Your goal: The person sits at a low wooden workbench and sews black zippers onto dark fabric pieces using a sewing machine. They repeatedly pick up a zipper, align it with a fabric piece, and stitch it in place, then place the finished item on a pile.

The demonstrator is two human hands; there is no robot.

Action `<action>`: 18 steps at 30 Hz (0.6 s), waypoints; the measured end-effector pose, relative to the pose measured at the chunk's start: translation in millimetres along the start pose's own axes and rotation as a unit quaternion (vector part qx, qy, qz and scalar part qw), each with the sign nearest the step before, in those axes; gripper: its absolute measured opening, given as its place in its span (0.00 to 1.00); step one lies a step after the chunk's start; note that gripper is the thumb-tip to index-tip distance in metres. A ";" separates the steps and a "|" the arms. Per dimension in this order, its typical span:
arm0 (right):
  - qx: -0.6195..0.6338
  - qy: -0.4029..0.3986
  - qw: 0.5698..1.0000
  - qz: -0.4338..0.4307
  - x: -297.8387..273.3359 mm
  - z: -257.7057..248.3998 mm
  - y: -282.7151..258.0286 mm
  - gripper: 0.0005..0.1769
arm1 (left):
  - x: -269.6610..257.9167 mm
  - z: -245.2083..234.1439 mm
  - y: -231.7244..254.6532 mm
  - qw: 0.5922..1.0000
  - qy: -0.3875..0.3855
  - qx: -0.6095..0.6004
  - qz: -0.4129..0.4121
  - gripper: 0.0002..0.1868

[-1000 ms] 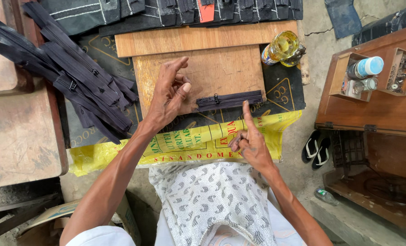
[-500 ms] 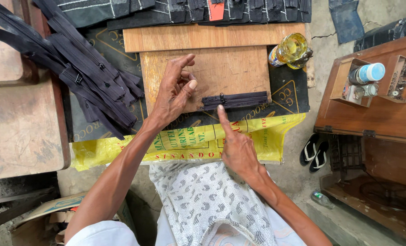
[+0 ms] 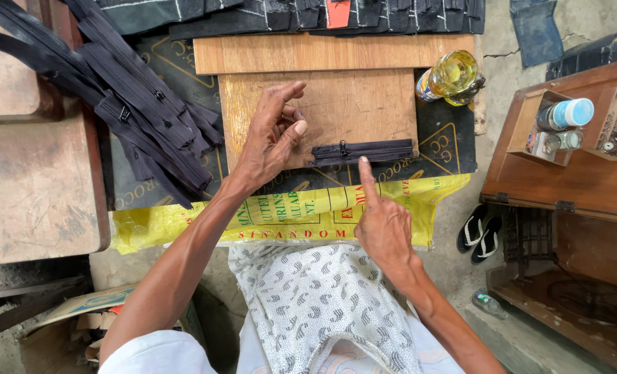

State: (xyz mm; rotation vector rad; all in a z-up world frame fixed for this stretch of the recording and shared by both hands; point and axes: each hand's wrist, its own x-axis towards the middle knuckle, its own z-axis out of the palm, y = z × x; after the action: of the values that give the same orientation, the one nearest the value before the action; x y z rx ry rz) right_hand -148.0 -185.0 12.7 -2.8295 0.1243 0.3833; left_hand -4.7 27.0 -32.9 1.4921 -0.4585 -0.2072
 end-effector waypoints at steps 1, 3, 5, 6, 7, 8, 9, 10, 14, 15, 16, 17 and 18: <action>0.004 0.005 1.000 -0.022 0.1 2.6 -0.4 0.58 | 0.3 0.7 0.4 1.000 0.000 -0.001 -0.001 0.30; 0.011 0.018 0.997 -0.068 2.0 8.1 -6.6 0.58 | 0.9 0.4 1.9 1.000 0.001 0.000 -0.001 0.30; 0.030 0.047 0.992 -0.112 2.1 10.6 -16.0 0.59 | 1.1 0.8 2.5 1.000 0.001 -0.007 -0.002 0.30; 0.039 0.061 0.988 -0.135 2.1 9.5 -19.6 0.60 | 0.9 0.5 2.9 1.000 0.002 -0.010 -0.003 0.30; 0.032 0.032 0.994 -0.099 2.5 6.1 -20.6 0.59 | 0.6 0.1 3.2 1.000 0.002 -0.006 -0.003 0.30; 0.024 0.001 0.998 -0.063 2.9 1.9 -20.1 0.58 | 0.1 0.4 3.3 1.000 0.002 -0.003 -0.003 0.29; 0.016 -0.029 0.999 -0.027 3.6 -1.5 -19.7 0.57 | -0.2 0.2 3.4 1.000 0.002 0.001 -0.003 0.29; 0.009 -0.033 0.999 -0.025 3.7 -3.9 -19.2 0.58 | 0.0 0.0 3.2 1.000 0.001 0.003 -0.002 0.29; 0.009 -0.009 0.997 -0.073 3.8 -0.2 -22.9 0.59 | 1.1 -0.3 3.8 1.000 -0.003 0.007 -0.008 0.29; 0.015 0.007 0.995 -0.100 4.2 2.5 -25.7 0.59 | 1.6 -0.2 4.4 1.000 -0.002 0.006 -0.011 0.29; 0.019 0.014 0.993 -0.119 4.7 4.5 -28.5 0.59 | 1.6 -0.3 4.8 1.000 -0.002 0.005 -0.011 0.29; 0.023 0.022 0.990 -0.138 5.3 6.5 -31.7 0.59 | 1.4 -0.3 5.0 1.000 -0.002 0.004 -0.010 0.29; 0.026 0.028 0.987 -0.157 5.9 7.6 -33.6 0.59 | 0.9 -0.2 5.0 1.000 -0.001 0.002 -0.010 0.29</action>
State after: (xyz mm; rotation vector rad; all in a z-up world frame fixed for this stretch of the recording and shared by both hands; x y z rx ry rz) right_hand -140.1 -150.9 13.0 -2.7450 -0.2920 0.2253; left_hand -4.5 27.2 -27.8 1.5019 -0.4458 -0.2236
